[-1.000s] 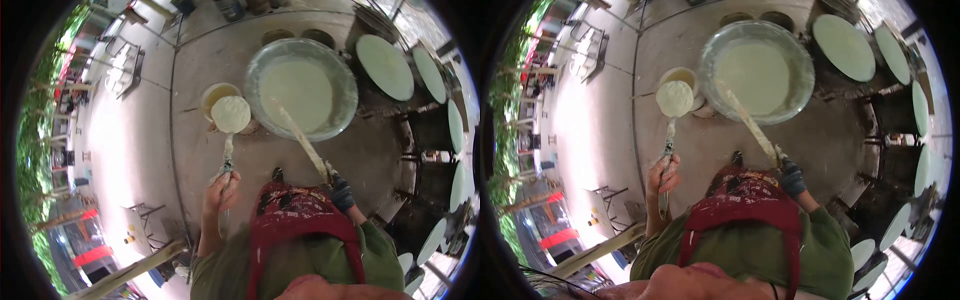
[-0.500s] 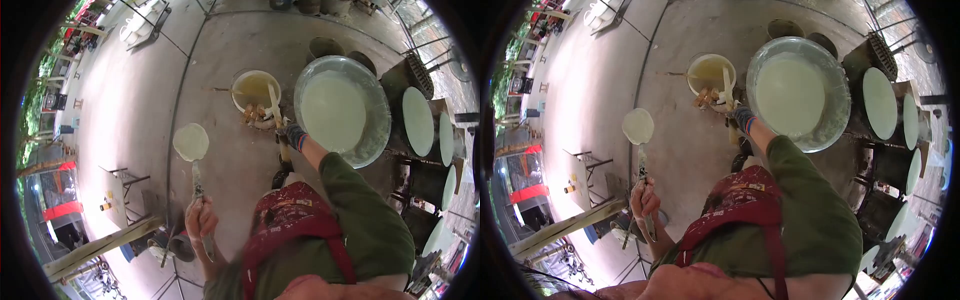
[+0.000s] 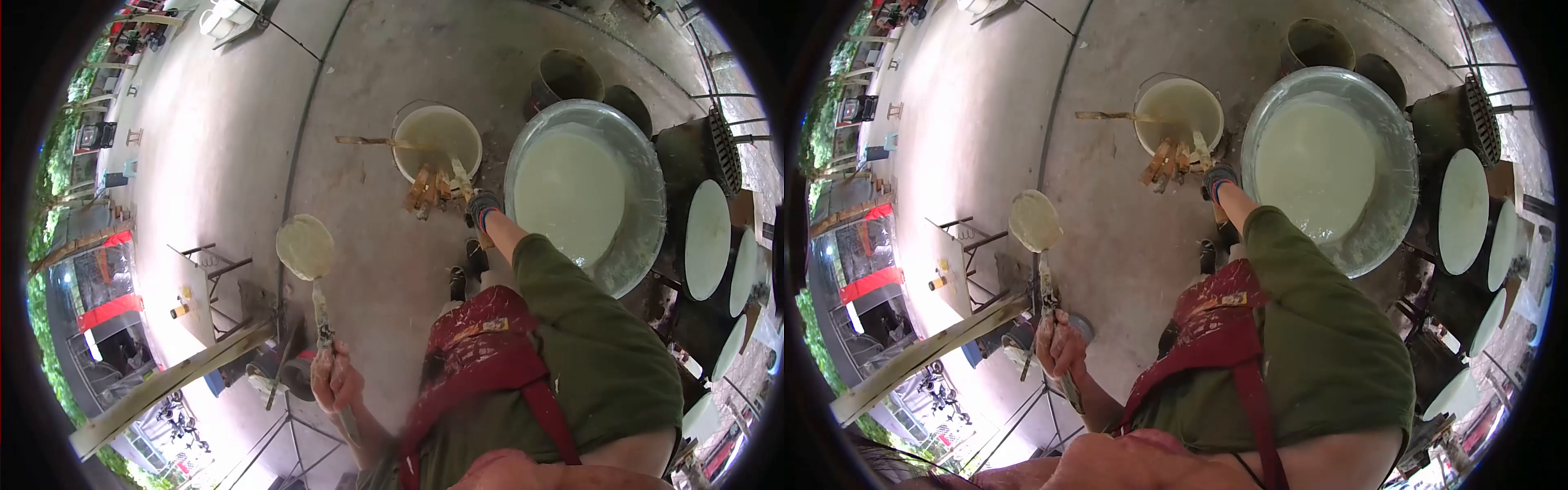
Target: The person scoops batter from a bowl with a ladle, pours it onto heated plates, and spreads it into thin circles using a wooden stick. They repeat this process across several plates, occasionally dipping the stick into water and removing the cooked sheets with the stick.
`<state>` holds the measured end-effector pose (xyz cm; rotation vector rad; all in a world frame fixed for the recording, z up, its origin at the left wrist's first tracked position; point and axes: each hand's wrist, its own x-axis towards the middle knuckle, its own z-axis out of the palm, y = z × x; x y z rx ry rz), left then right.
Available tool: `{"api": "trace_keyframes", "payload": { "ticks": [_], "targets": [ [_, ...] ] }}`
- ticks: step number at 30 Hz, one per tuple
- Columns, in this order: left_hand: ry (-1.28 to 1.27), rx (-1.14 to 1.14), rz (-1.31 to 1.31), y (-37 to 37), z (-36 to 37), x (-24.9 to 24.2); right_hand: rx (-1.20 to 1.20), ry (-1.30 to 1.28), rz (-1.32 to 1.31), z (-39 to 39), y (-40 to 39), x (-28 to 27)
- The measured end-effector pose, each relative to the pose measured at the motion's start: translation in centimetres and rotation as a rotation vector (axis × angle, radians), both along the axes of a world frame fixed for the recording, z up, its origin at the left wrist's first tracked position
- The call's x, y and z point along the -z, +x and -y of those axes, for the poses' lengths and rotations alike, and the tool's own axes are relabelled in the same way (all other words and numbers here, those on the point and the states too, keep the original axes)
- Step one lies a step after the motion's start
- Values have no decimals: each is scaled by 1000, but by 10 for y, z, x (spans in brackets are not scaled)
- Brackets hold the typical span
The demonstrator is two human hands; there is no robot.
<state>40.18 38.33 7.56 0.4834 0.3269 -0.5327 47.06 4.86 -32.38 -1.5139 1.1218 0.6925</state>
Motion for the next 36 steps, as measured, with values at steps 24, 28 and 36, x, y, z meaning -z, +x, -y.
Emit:
{"api": "trace_keyframes", "payload": {
  "ticks": [24, 28, 36],
  "targets": [
    [229, 398, -7, 165, -10, 32, -321, -587, 285, 11, 52, -38],
    [278, 445, -25, 185, -14, 36, -336, -935, 479, -20, 53, -58],
    [219, 515, -48, 202, -27, 50, -132, -664, 203, -56, 50, -75]
  ]
}}
